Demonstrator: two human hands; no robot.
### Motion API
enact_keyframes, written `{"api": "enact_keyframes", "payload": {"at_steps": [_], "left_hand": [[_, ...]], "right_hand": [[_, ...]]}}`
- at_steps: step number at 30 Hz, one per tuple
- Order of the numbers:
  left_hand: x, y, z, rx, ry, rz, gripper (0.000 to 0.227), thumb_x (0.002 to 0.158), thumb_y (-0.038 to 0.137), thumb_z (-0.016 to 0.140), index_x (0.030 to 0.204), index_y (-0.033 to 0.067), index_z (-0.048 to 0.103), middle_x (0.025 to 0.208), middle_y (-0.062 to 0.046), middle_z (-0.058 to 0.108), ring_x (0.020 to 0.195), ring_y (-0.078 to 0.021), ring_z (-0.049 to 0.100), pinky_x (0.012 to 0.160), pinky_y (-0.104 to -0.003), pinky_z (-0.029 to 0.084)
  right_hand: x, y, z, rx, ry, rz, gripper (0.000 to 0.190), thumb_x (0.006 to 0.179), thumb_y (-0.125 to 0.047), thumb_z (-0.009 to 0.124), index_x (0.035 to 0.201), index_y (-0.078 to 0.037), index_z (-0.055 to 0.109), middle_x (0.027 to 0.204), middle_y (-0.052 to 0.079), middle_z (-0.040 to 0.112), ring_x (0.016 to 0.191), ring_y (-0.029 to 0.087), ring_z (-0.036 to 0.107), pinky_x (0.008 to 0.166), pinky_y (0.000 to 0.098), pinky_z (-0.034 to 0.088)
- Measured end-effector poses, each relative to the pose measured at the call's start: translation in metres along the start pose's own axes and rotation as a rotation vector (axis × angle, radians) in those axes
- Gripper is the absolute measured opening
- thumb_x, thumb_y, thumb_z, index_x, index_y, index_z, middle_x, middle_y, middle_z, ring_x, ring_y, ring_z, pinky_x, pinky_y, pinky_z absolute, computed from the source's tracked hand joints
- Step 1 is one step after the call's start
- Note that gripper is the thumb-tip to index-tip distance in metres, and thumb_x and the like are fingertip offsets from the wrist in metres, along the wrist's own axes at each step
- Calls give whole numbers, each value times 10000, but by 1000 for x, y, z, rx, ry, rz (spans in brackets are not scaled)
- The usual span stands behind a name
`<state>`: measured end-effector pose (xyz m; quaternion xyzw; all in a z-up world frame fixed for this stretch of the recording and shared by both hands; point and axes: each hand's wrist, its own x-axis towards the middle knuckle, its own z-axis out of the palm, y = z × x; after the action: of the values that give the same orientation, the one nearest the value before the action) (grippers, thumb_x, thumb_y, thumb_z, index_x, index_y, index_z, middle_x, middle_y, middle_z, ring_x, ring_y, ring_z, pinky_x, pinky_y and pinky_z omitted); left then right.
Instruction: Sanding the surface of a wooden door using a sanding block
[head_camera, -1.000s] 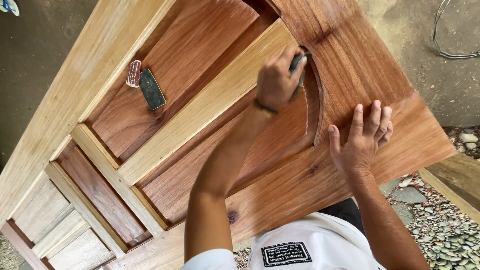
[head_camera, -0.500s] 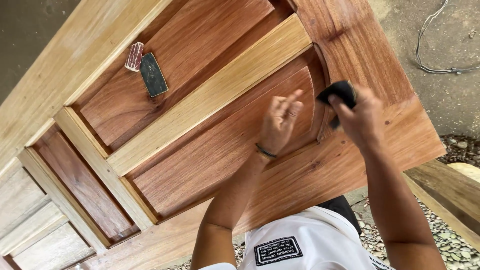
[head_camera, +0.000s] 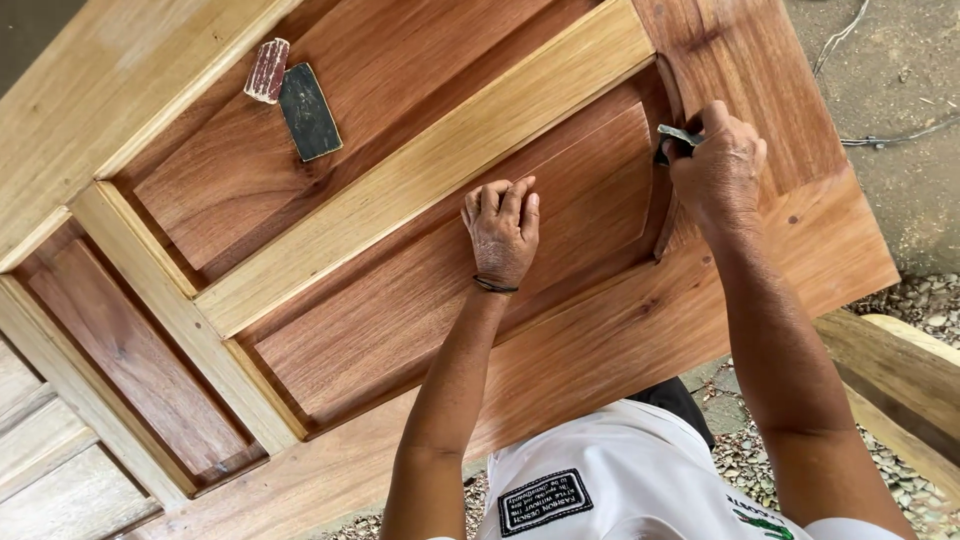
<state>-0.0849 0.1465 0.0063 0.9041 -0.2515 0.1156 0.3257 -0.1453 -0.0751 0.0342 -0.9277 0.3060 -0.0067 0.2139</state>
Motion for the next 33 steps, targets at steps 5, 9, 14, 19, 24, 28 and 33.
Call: {"api": "enact_keyframes", "payload": {"at_steps": [5, 9, 14, 19, 24, 28, 33], "left_hand": [[3, 6, -6, -55, 7, -30, 135, 800, 247, 531, 900, 190, 600, 830, 10, 469, 832, -195, 439, 723, -345, 367], [15, 31, -17, -522, -307, -306, 511, 800, 535, 337, 1009, 120, 550, 1020, -105, 541, 969, -199, 493, 793, -364, 441], [10, 65, -15, -1070, -351, -565, 285, 732, 231, 642, 958, 71, 576, 803, -81, 598, 804, -166, 567, 725, -288, 459], [21, 60, -21, -1448, -242, -833, 149, 721, 61, 658, 860, 34, 613, 688, -61, 596, 664, -110, 591, 599, -248, 512], [19, 58, -31, -1243, -201, -776, 359, 769, 150, 631, 1030, 102, 387, 705, -87, 554, 621, -100, 543, 535, -210, 477], [24, 73, -54, -1116, -177, -501, 669, 699, 149, 705, 1218, 132, 283, 954, -127, 492, 824, -158, 542, 734, -287, 480], [-4, 63, -22, -647, -436, -189, 500, 610, 208, 729, 1069, 140, 543, 989, -149, 457, 902, -367, 544, 732, -398, 484]], "right_hand": [[-3, -23, -24, 158, -47, 130, 199, 834, -196, 622, 833, -77, 462, 749, 114, 556, 687, 250, 530, 542, 353, 408], [-11, -29, -30, 683, -110, 157, 134, 824, -143, 605, 723, -131, 518, 611, -88, 392, 568, 14, 359, 453, 186, 288], [-41, -72, -41, 1038, -205, 94, 96, 730, -31, 678, 755, -83, 601, 600, 36, 546, 554, 60, 525, 458, 179, 435], [-51, -36, -32, 1214, -450, 9, 240, 661, 67, 615, 895, 36, 570, 637, 112, 567, 537, 138, 578, 429, 237, 489], [-60, -33, -18, 1456, -358, 153, 199, 708, 119, 552, 892, 42, 555, 719, 91, 577, 690, 106, 582, 634, 239, 505], [-63, -33, -13, 1498, -294, 196, 185, 735, 101, 553, 905, 29, 557, 727, 88, 581, 729, 112, 589, 651, 239, 506], [-64, -17, 1, 1519, -195, 75, 195, 709, 126, 548, 899, 77, 547, 742, 134, 549, 655, 128, 553, 523, 223, 492]]}}
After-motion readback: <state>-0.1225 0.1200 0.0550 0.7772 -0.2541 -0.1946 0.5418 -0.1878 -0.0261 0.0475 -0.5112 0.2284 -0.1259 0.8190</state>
